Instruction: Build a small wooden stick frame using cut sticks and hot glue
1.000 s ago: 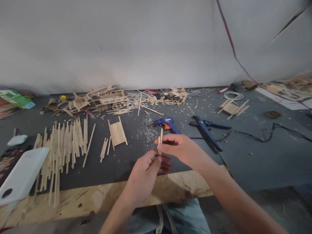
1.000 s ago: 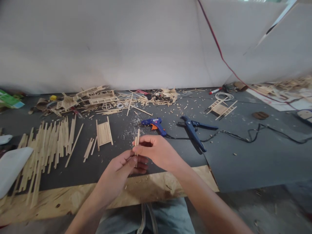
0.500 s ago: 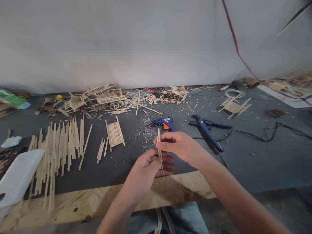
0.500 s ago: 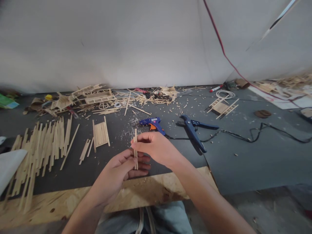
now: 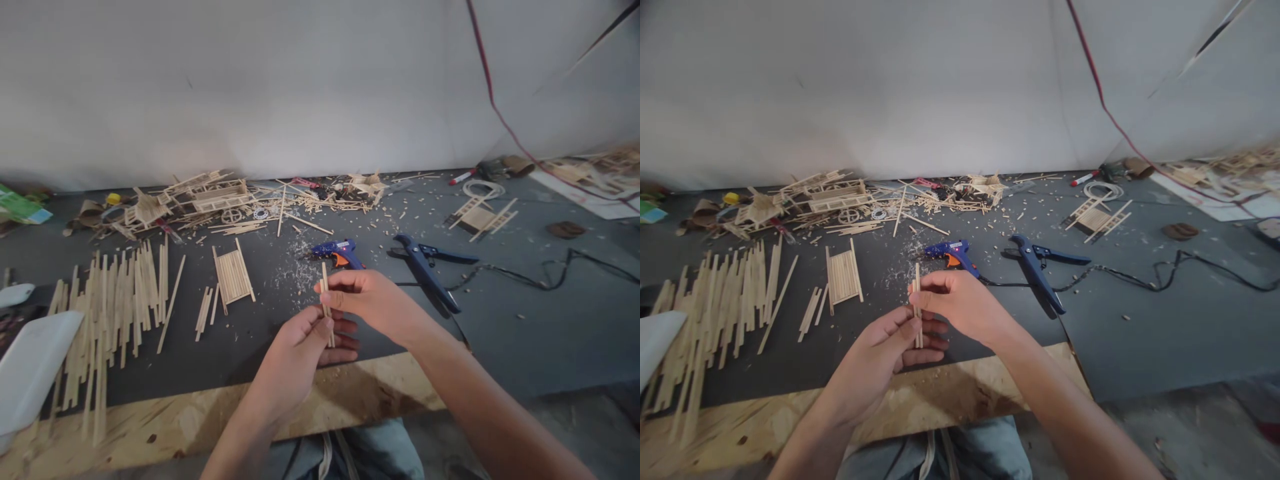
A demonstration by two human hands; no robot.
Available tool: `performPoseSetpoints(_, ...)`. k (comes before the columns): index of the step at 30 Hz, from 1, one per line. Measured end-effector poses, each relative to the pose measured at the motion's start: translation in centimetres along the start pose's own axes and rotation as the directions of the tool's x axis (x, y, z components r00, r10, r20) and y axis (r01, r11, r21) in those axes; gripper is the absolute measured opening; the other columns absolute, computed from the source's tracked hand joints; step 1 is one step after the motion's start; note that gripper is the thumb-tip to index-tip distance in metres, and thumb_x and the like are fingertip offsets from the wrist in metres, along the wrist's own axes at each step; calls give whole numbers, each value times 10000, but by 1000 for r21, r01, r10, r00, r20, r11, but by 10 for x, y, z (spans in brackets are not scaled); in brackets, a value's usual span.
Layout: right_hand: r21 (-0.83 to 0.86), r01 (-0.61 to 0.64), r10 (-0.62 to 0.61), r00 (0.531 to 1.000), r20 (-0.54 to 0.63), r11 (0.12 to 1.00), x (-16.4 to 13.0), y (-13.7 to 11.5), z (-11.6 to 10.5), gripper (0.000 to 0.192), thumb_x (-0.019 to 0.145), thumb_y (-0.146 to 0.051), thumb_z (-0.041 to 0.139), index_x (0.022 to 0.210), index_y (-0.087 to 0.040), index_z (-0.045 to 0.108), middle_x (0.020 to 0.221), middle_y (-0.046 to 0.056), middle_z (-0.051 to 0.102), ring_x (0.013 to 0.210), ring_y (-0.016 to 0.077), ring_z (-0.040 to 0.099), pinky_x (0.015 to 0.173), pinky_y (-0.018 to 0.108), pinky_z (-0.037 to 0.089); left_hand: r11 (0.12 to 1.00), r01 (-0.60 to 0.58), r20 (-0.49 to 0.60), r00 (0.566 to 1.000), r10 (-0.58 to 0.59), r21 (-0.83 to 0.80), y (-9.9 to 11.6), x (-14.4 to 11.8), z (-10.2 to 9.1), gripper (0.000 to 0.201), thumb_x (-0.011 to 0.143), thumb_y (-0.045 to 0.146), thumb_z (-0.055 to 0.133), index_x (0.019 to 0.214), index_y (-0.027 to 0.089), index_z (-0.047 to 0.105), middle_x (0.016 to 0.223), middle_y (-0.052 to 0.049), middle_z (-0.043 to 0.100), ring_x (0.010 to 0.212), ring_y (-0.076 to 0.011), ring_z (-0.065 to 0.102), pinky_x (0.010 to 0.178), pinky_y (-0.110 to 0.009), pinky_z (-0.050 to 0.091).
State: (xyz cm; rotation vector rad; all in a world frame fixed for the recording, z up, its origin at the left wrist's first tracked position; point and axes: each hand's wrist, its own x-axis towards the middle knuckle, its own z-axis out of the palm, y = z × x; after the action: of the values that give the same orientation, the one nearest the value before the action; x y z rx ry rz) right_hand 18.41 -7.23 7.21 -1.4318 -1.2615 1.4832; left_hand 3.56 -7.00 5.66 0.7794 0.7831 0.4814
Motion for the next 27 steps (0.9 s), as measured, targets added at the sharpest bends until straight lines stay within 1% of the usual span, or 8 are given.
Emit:
performPoseSetpoints(7, -14, -9, 10, 1000, 19, 1000, 2, -4, 9, 210, 747, -389, 556, 814, -197, 607, 604, -33, 486, 509, 86, 404, 505, 226, 335, 1000, -9, 2, 1000, 9, -5, 1, -7, -7, 191, 821, 280, 487, 894, 123, 568, 891, -70, 612, 770, -166, 625, 759, -330, 494)
performPoseSetpoints(11, -57, 0, 0, 1000, 9, 998, 3, -8, 13, 232, 742, -403, 561, 828, -196, 621, 667, -19, 538, 563, 97, 447, 545, 227, 359, 999, -24, -1, 1000, 24, -27, 1, -13, -10, 202, 820, 295, 487, 878, 121, 570, 874, -69, 617, 770, -168, 623, 760, -335, 494)
performPoseSetpoints(15, -99, 19, -19, 1000, 0, 995, 3, -9, 17, 247, 743, -419, 562, 817, -194, 630, 703, -12, 557, 602, 102, 468, 576, 226, 370, 999, -34, -10, 999, 34, -28, 2, -17, -11, 192, 807, 296, 506, 851, 126, 585, 852, -60, 616, 753, -158, 615, 745, -324, 498)
performPoseSetpoints(19, -105, 3, -4, 1000, -6, 994, 2, -11, 19, 237, 736, -407, 572, 834, -200, 631, 723, -8, 574, 626, 111, 485, 598, 230, 383, 999, -42, 3, 999, 42, -31, 1, -19, -14, 217, 799, 317, 516, 881, 131, 591, 868, -66, 618, 768, -166, 615, 748, -324, 494)
performPoseSetpoints(23, -112, -2, 2, 1000, -6, 994, 2, -11, 21, 250, 738, -420, 566, 830, -198, 633, 714, -10, 572, 602, 106, 474, 584, 231, 379, 997, -62, 18, 998, 63, -47, -1, -20, -16, 231, 794, 327, 525, 890, 129, 593, 873, -71, 618, 768, -170, 617, 753, -338, 492)
performPoseSetpoints(27, -107, 2, -2, 1000, -3, 994, 2, -10, 23, 248, 739, -427, 566, 825, -204, 633, 705, -19, 566, 595, 99, 468, 584, 228, 375, 997, -59, 14, 998, 59, -47, -2, -21, -17, 220, 793, 317, 527, 879, 124, 591, 869, -71, 615, 762, -168, 615, 747, -339, 493)
